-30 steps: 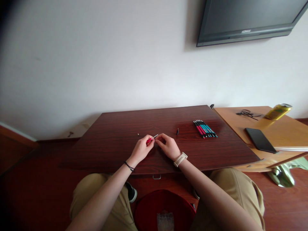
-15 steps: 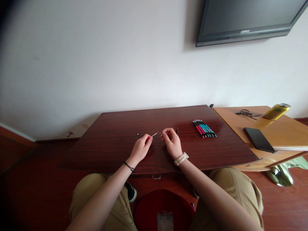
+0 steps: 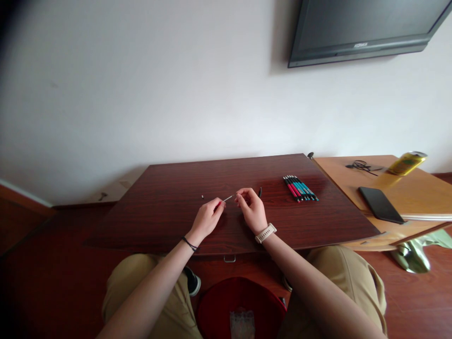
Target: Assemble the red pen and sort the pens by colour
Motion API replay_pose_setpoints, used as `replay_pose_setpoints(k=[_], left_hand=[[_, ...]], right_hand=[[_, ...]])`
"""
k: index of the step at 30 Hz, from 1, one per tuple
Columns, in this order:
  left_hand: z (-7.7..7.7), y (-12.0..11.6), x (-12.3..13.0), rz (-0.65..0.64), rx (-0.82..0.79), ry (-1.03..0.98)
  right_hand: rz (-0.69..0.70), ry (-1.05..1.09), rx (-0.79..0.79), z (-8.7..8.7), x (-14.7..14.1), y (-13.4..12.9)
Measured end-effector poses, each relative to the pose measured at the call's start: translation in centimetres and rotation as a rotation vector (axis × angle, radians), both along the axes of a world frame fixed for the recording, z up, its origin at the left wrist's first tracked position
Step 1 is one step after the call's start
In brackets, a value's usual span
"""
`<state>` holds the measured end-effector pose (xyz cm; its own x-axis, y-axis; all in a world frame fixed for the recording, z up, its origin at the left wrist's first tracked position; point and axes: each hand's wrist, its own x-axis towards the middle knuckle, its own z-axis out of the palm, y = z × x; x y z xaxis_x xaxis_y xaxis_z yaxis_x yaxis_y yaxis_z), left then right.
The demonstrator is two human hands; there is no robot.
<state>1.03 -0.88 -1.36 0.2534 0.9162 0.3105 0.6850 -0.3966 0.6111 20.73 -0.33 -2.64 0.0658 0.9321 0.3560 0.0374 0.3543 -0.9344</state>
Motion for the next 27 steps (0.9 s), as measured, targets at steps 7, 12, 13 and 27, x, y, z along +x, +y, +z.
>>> replay_pose_setpoints(k=[7,12,13,27], left_hand=[[-0.10,0.07,0.01,-0.004,0.029,0.038],[-0.12,-0.05,0.13,-0.005,0.051,0.090],[-0.14,-0.06,0.14,-0.004,0.054,0.098],[-0.38,-0.05,0.10,-0.015,0.078,0.115]], right_hand=[[0.026,-0.036,-0.007,0.23,-0.02,-0.11],[0.035,-0.003,-0.009,0.15,-0.01,-0.16],[0.037,-0.002,-0.009,0.09,0.00,-0.15],[0.097,-0.097,0.002,-0.02,-0.03,-0.36]])
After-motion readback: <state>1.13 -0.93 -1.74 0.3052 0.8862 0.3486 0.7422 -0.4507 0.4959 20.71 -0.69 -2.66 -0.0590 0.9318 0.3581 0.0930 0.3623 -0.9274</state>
